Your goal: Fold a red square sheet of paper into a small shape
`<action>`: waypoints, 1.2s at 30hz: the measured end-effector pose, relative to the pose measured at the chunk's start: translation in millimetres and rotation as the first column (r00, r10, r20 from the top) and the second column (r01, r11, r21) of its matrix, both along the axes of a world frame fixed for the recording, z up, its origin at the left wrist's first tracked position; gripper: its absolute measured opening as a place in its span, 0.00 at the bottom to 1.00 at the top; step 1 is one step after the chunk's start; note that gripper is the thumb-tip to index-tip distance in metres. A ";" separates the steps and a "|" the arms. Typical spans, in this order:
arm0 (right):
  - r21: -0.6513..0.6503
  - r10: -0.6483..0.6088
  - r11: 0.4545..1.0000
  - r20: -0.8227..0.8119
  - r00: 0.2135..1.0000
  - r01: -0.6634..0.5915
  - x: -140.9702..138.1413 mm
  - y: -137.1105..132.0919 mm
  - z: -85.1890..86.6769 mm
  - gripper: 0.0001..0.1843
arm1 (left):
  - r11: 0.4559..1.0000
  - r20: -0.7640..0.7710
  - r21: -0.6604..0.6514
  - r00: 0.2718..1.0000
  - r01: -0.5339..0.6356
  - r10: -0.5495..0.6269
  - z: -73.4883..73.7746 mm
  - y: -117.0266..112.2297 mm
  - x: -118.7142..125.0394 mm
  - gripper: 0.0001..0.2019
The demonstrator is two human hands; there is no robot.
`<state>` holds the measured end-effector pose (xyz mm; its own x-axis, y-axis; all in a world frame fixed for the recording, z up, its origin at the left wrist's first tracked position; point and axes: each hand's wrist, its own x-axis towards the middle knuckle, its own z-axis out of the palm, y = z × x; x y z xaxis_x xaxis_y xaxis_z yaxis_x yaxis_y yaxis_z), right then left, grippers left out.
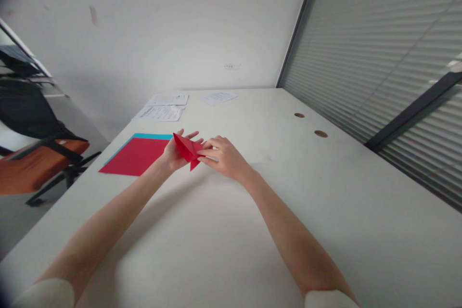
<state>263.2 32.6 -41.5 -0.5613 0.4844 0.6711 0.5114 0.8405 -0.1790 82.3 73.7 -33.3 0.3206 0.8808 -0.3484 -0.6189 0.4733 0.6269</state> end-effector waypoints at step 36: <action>-0.462 0.062 0.855 -0.361 0.930 -0.237 -0.9 -3.8 -0.4 0.04 | 0.941 0.004 0.137 0.950 0.308 -0.311 -21.6 9.1 -6.7 0.15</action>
